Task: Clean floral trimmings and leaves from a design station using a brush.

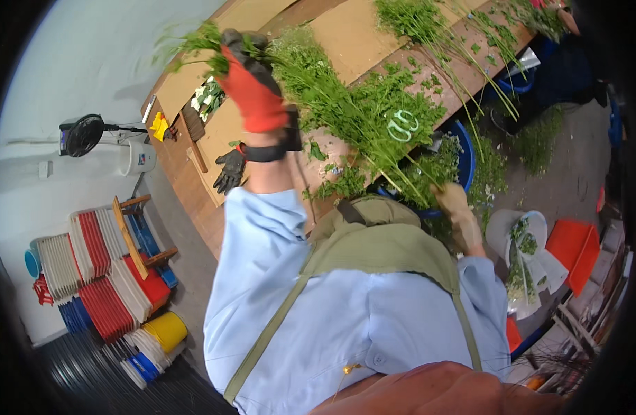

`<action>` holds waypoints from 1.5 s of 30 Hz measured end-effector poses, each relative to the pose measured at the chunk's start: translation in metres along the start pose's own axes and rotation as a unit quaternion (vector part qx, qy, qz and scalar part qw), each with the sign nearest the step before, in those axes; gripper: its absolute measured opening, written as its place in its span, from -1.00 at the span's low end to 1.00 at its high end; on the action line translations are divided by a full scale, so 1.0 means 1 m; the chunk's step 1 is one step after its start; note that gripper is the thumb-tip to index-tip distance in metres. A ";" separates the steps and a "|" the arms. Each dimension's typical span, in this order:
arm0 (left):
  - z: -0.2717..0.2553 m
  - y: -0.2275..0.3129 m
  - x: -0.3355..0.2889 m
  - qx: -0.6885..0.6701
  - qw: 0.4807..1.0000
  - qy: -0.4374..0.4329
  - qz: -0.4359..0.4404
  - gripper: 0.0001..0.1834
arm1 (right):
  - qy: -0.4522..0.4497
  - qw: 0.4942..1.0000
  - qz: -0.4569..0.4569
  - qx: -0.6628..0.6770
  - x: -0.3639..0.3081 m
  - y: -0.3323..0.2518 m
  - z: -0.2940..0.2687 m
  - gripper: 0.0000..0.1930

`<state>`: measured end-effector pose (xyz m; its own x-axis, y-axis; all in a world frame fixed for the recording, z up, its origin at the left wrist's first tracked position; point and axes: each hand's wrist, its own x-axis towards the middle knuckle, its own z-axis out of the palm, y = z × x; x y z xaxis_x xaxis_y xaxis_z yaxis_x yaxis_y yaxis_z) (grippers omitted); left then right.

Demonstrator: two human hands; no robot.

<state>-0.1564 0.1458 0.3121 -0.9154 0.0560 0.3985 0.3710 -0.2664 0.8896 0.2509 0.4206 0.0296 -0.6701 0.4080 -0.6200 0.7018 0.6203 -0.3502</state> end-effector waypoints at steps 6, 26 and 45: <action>0.013 -0.021 -0.026 0.119 0.985 -0.068 -0.108 -0.61 | 0.284 0.937 -0.183 0.083 -0.022 -0.045 -0.054 -0.25; -0.011 0.006 0.001 -0.004 0.994 0.069 -0.089 -0.49 | 0.499 0.807 -0.309 0.064 0.014 -0.121 -0.021 -0.84; 0.002 -0.018 -0.073 0.108 0.954 -0.243 -0.140 -0.65 | 0.125 0.887 -0.110 0.432 -0.049 -0.226 -0.089 -0.72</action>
<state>-0.0962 0.1479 0.2679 -0.8226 0.5490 0.1482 0.1937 0.0255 0.9807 0.1036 0.3201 0.2019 -0.7713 0.5426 -0.3326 0.3982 0.0037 -0.9173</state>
